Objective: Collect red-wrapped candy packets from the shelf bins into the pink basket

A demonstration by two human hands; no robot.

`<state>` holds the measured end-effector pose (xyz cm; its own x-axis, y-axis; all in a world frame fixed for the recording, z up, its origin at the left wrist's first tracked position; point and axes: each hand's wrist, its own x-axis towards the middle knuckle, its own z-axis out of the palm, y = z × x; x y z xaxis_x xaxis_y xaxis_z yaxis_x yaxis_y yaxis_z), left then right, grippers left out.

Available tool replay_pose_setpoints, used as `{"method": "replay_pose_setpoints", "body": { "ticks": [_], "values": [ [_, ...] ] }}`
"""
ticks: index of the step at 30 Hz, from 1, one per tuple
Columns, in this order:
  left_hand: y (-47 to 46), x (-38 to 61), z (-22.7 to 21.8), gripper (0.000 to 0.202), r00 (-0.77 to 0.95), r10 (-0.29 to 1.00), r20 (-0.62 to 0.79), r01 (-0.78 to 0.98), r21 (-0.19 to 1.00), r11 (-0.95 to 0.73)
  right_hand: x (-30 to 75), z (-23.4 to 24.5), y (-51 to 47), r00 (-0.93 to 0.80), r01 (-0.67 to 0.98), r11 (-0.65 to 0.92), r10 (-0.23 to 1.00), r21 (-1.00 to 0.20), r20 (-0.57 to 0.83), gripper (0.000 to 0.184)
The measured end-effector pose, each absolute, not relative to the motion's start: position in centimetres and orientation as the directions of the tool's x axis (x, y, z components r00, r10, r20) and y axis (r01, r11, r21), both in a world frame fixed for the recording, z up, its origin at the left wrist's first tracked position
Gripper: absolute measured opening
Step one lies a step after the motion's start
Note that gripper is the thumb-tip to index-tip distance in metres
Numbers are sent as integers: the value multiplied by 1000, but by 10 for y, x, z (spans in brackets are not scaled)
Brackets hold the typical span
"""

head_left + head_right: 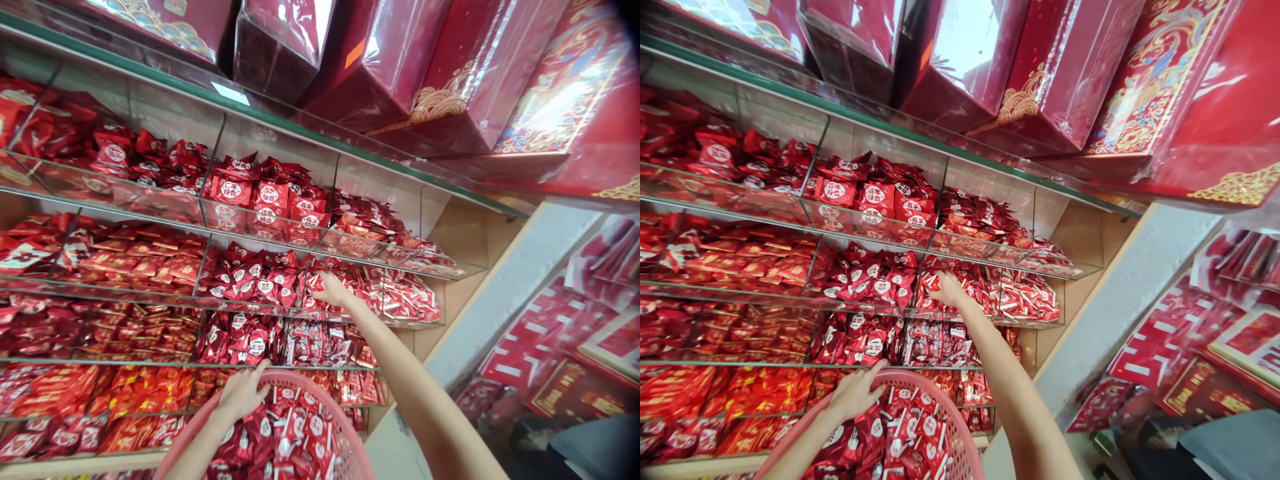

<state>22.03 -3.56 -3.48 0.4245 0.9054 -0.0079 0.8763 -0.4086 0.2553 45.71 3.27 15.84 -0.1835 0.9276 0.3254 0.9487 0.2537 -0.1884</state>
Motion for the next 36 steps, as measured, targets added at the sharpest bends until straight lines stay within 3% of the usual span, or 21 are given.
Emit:
{"method": "replay_pose_setpoints", "body": {
  "ticks": [7,12,17,20,28,36],
  "values": [
    [-35,220,-35,51,431,902,-12,871,265,-413,469,165,36,-245,919,276,959,-281,139,68],
    [-34,220,-37,51,431,902,-10,873,256,-415,468,169,35,-221,952,225,974,-206,41,79],
    [-34,220,-37,52,425,905,-16,877,255,-408,467,170,34,-254,962,268,949,-54,189,69],
    [-35,220,-36,51,433,901,-10,874,248,-418,472,169,35,-288,939,326,919,-110,269,65],
    [-35,219,-35,49,444,896,17,863,260,-433,485,162,39,-223,829,389,888,-402,401,72],
    [-35,220,-36,50,429,903,14,877,235,-420,485,155,33,-220,871,326,928,-367,301,73]
  ]
}}
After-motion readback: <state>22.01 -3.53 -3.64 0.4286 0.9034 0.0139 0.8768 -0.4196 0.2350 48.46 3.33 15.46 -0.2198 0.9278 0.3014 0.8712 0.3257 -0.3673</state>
